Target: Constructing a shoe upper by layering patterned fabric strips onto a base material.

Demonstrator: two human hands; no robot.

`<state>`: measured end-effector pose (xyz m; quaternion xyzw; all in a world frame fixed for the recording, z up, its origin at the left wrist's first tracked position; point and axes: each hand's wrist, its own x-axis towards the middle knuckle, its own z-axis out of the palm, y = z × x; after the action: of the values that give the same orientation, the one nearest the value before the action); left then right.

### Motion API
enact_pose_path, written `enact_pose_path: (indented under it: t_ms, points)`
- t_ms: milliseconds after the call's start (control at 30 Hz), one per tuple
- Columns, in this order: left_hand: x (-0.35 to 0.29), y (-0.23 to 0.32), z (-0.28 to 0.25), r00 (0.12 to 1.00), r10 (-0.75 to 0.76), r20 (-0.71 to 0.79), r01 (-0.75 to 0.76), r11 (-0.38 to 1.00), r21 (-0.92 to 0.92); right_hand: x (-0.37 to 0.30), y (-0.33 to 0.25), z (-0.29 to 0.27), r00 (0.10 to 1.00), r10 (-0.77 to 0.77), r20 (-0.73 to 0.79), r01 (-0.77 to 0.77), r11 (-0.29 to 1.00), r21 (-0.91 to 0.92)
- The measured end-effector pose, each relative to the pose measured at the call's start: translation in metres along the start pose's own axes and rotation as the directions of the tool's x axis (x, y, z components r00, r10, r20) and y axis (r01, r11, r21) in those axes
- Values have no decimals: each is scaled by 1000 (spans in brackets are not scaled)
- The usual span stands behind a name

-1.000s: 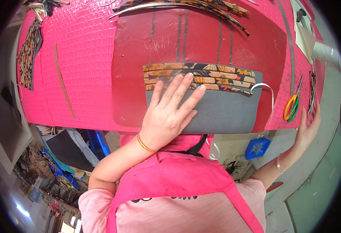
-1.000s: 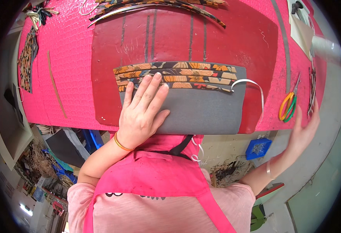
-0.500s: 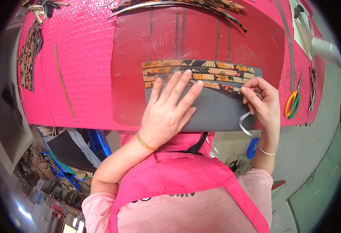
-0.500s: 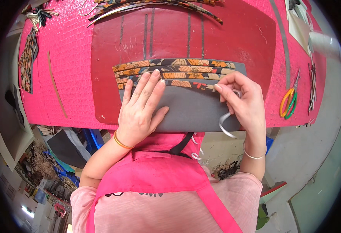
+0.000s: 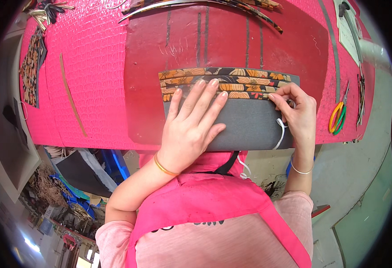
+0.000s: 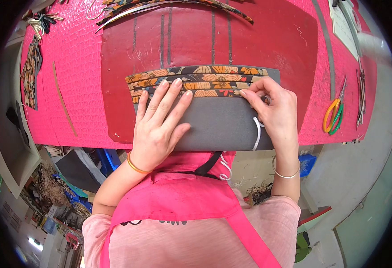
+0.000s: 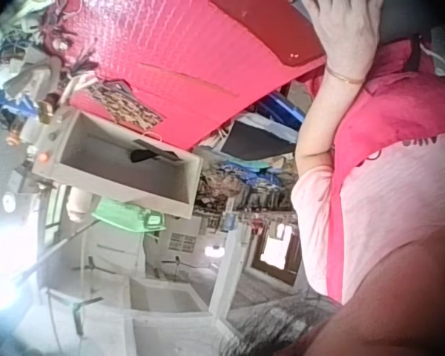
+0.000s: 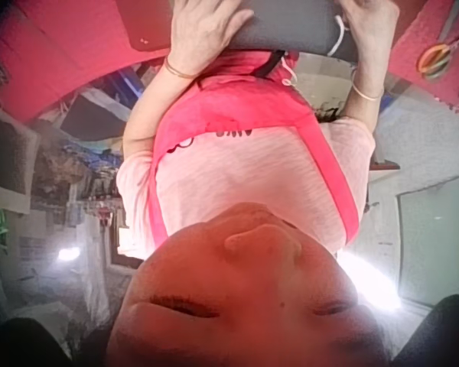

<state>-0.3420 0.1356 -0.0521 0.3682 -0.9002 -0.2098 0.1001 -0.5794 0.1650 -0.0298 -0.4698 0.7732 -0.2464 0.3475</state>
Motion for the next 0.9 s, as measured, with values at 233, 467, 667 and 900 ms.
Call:
enact_pose_path:
  t_ms: [233, 467, 667, 900]
  points:
    - [31, 38, 28, 994, 106, -14, -107, 991, -80, 1, 5, -9, 999, 19, -33, -22, 996, -81]
    - [37, 55, 31, 996, 92, -21, -92, 996, 15, 0, 18, -23, 990, 143, -6, -142, 984, 105]
    - [42, 62, 31, 998, 40, -46, -33, 989, 147, -51, 25, -62, 977, 213, 9, -213, 977, 21]
    - [35, 39, 10, 998, 37, -53, -43, 992, -123, -81, -19, -58, 949, -242, 204, 285, 933, -221]
